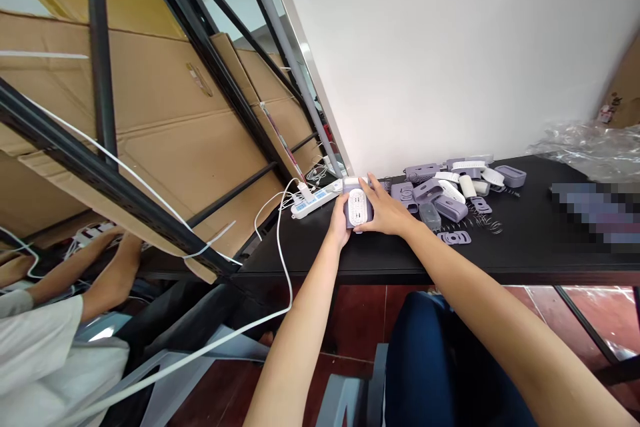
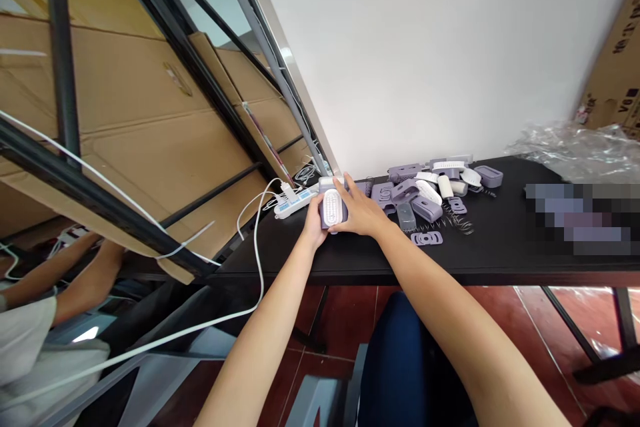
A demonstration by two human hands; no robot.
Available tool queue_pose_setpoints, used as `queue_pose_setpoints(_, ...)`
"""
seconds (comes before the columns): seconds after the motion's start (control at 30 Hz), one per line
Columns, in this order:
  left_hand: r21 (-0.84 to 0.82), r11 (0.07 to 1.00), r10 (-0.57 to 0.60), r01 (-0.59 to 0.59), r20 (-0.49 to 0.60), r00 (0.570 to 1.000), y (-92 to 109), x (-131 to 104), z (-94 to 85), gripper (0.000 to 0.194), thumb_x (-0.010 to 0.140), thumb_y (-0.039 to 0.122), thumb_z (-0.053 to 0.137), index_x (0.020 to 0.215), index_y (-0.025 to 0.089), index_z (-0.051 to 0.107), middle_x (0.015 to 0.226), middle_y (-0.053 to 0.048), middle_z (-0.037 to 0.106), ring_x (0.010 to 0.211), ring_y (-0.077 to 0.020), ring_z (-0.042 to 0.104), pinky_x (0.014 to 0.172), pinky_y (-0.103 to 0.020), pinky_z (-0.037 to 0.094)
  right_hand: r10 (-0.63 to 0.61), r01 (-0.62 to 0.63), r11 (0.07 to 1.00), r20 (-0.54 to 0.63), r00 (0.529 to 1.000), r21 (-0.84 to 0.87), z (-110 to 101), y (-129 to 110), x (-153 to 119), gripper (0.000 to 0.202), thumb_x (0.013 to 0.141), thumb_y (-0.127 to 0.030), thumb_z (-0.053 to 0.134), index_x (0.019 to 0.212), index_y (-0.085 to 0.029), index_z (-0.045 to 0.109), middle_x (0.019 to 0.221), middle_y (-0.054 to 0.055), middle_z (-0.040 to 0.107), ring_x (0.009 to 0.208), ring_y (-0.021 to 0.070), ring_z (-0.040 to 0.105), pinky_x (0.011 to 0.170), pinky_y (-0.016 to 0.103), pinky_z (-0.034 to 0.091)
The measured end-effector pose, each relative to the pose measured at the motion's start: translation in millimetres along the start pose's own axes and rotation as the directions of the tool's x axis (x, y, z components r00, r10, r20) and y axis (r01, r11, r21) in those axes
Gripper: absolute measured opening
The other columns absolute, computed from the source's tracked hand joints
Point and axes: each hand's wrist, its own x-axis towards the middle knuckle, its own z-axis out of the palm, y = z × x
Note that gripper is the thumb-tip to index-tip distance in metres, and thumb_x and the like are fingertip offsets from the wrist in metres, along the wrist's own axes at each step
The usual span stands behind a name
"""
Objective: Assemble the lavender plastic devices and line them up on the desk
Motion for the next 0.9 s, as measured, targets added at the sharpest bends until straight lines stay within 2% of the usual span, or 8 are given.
queue_pose_setpoints(0.1, 0.019, 1.000, 0.015, -0.016, 0.049, 0.999, -0.6, -0.2, -1.3, 0.041, 0.083, 0.041, 0.069, 0.116, 0.017, 0.069, 0.096, -0.004, 0.076, 0.096, -0.0229, 0.073, 0.087, -0.032, 0.055, -0.031, 0.031, 0.998, 0.000, 1.000, -0.055, -0.6, 0.7, 0.1, 0.134, 0.068, -0.062, 0.084, 0.167, -0.036, -0.004, 0.175, 0.011, -0.010, 0.154, 0.0420, 0.028, 0.103, 0.055, 0.051)
queue_pose_setpoints(0.2, 0.028, 1.000, 0.008, -0.010, 0.063, 0.998, -1.4, -0.7, -0.8, 0.042, 0.085, 0.041, 0.068, 0.120, 0.017, 0.069, 0.099, -0.005, 0.077, 0.102, -0.0247, 0.073, 0.091, -0.034, 0.055, -0.039, 0.038, 0.995, -0.002, 0.999, -0.087, -1.7, 0.5, -0.2, 0.132, 0.069, -0.064, 0.083, 0.167, -0.034, -0.001, 0.175, 0.012, -0.007, 0.154, 0.0416, 0.028, 0.105, 0.054, 0.049)
queue_pose_setpoints(0.43, 0.009, 0.999, -0.036, 0.035, 0.080, 0.996, -1.7, -3.8, 4.2, 0.046, 0.090, 0.049, 0.067, 0.120, 0.015, 0.071, 0.113, -0.011, 0.077, 0.113, -0.0282, 0.071, 0.101, -0.038, 0.054, -0.028, 0.026, 0.989, -0.013, 1.000, -0.147, -4.0, -4.1, -2.0, 0.127, 0.070, -0.064, 0.081, 0.168, -0.032, 0.007, 0.173, 0.017, 0.005, 0.140, 0.0423, 0.048, 0.098, 0.049, 0.052)
queue_pose_setpoints(0.57, -0.004, 0.999, -0.037, 0.037, 0.090, 0.995, -2.8, -3.3, 4.0, 0.045, 0.092, 0.050, 0.065, 0.121, 0.015, 0.071, 0.116, -0.011, 0.077, 0.115, -0.0282, 0.070, 0.103, -0.039, 0.054, -0.025, 0.021, 0.985, -0.021, 0.999, -0.170, -4.7, -5.2, -2.2, 0.125, 0.071, -0.065, 0.080, 0.167, -0.033, 0.008, 0.172, 0.018, 0.009, 0.131, 0.0399, 0.056, 0.092, 0.045, 0.053)
queue_pose_setpoints(0.77, 0.004, 1.000, -0.031, 0.031, 0.080, 0.996, -4.3, -0.7, 1.5, 0.046, 0.091, 0.050, 0.067, 0.121, 0.016, 0.071, 0.116, -0.011, 0.077, 0.114, -0.0278, 0.071, 0.103, -0.039, 0.053, -0.004, 0.001, 0.986, -0.021, 1.000, -0.165, -4.7, -5.2, -1.6, 0.124, 0.071, -0.066, 0.080, 0.167, -0.032, 0.010, 0.173, 0.018, 0.010, 0.123, 0.0390, 0.062, 0.088, 0.044, 0.054)
queue_pose_setpoints(0.9, 0.009, 1.000, -0.011, 0.010, 0.074, 0.997, -6.7, 1.3, -1.7, 0.046, 0.086, 0.047, 0.073, 0.120, 0.016, 0.071, 0.116, -0.010, 0.076, 0.113, -0.0272, 0.071, 0.101, -0.038, 0.053, 0.019, -0.019, 0.989, -0.003, 1.000, -0.145, -4.6, -4.9, -2.2, 0.120, 0.073, -0.064, 0.079, 0.167, -0.034, 0.012, 0.174, 0.016, 0.007, 0.127, 0.0401, 0.061, 0.090, 0.046, 0.054)
